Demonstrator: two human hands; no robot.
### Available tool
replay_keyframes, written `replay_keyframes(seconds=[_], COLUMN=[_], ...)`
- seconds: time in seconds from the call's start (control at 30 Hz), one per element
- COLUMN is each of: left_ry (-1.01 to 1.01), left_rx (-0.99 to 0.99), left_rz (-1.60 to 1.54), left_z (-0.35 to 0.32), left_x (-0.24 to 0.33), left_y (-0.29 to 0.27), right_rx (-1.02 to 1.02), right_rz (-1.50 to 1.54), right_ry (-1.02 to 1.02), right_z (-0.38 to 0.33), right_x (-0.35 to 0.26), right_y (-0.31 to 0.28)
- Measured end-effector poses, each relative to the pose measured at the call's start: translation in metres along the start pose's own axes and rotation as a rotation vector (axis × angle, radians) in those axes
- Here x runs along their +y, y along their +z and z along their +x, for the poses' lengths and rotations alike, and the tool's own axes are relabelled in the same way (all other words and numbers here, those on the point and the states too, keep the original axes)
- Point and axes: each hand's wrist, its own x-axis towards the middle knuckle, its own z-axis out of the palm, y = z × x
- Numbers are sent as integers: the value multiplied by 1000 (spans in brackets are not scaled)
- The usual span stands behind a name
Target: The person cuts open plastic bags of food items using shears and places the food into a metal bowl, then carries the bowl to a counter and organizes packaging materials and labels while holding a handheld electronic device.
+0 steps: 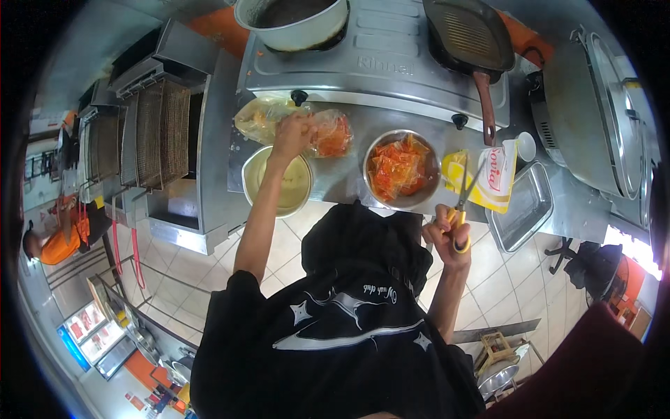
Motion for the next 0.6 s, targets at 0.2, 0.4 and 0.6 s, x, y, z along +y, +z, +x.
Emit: replay_keyframes(seconds=[0.2, 0.4, 0.6], left_ry=[-168, -90, -252], left_rx=[-194, -259, -665], left_rz=[-490, -616, -313], left_z=[17, -2, -12], left_x=[27, 35, 49], left_y=[-24, -26, -28], right_rx=[116, 348, 357], right_rz=[-182, -733, -1377], right_ry=[72, -29, -220], right_z=[34, 109, 209], right_x=[16, 45, 96], right_y=[21, 31, 43])
